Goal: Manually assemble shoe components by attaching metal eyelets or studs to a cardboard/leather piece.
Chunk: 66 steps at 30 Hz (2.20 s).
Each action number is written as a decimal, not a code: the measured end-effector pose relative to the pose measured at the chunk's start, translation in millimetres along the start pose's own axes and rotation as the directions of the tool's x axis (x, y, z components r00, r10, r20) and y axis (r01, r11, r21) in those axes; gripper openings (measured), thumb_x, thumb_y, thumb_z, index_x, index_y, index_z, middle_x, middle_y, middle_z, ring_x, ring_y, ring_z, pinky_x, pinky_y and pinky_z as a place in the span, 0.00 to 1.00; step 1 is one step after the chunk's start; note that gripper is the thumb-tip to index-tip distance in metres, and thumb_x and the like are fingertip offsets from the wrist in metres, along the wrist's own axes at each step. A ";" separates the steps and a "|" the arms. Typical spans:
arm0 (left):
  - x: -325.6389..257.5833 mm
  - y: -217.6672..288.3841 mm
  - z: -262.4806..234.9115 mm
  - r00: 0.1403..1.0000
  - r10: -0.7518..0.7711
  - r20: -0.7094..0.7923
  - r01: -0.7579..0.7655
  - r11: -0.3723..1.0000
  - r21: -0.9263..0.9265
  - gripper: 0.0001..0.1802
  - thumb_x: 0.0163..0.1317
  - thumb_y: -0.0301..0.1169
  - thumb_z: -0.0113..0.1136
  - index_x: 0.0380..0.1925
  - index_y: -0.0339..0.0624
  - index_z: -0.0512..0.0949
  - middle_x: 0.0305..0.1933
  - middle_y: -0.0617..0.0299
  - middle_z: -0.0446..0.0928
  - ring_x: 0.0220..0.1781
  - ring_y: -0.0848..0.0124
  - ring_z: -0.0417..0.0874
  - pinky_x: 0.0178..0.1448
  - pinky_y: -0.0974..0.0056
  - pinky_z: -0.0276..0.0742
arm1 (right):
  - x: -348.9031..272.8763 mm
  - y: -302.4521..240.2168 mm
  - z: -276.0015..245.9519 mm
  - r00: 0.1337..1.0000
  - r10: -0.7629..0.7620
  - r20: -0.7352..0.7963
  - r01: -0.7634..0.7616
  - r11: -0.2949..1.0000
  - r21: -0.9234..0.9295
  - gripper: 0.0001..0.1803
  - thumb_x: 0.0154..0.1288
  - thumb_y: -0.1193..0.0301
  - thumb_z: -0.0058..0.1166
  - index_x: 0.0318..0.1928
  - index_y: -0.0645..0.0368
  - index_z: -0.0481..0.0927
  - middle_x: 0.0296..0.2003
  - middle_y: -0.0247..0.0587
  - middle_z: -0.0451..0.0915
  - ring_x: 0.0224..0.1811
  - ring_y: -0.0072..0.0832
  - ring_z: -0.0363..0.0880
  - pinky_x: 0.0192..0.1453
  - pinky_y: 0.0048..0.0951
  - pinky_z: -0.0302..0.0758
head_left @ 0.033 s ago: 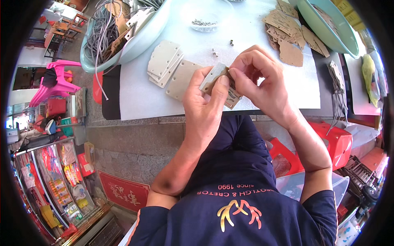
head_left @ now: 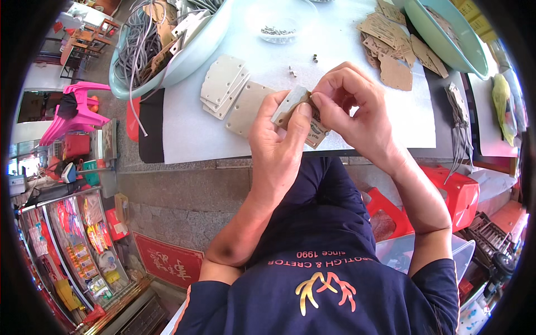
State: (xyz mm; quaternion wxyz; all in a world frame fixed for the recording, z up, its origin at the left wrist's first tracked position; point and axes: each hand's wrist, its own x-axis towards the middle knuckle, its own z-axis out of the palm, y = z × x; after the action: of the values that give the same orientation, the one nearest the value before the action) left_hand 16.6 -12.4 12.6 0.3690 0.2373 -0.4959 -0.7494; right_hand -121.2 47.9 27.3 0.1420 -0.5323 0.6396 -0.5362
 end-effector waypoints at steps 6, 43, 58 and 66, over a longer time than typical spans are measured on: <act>0.1 1.2 0.3 1.000 -0.005 -0.003 0.005 1.000 0.012 0.14 0.69 0.26 0.54 0.51 0.31 0.68 0.41 0.60 0.77 0.40 0.82 0.76 0.39 0.76 0.73 | 0.5 -0.9 -0.3 0.999 -0.039 0.010 0.040 0.999 -0.020 0.06 0.56 0.76 0.62 0.31 0.62 0.77 0.29 0.34 0.75 0.22 0.17 0.72 0.25 0.20 0.69; -2.3 -0.5 0.3 0.999 0.047 0.006 -0.048 0.991 0.127 0.14 0.68 0.26 0.55 0.50 0.31 0.71 0.43 0.59 0.79 0.43 0.79 0.78 0.46 0.73 0.74 | -3.7 1.8 -2.3 0.979 0.189 0.070 -0.198 0.967 0.159 0.04 0.58 0.74 0.60 0.34 0.62 0.83 0.22 0.29 0.76 0.20 0.10 0.65 0.23 0.18 0.64; -2.5 -5.2 -4.0 0.988 0.149 0.048 -0.156 0.953 0.261 0.09 0.69 0.26 0.53 0.46 0.34 0.71 0.38 0.64 0.74 0.38 0.83 0.73 0.37 0.75 0.72 | -3.5 1.8 -4.8 0.985 0.142 0.100 -0.153 0.983 0.103 0.06 0.59 0.73 0.60 0.37 0.62 0.83 0.24 0.32 0.78 0.22 0.15 0.70 0.27 0.21 0.70; -3.9 -1.4 0.9 0.986 0.160 0.048 -0.167 0.961 0.218 0.08 0.69 0.27 0.53 0.45 0.35 0.70 0.38 0.65 0.74 0.37 0.84 0.73 0.39 0.76 0.71 | -1.6 3.6 -9.9 0.993 0.042 0.108 -0.051 0.996 0.079 0.07 0.59 0.74 0.59 0.38 0.61 0.84 0.26 0.36 0.79 0.24 0.18 0.75 0.30 0.22 0.74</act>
State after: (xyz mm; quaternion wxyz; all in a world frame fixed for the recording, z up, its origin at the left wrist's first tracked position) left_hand 17.9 -8.5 11.6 0.3936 0.2240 -0.5996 -0.6598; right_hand -129.9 54.1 27.4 0.2097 -0.5387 0.6210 -0.5293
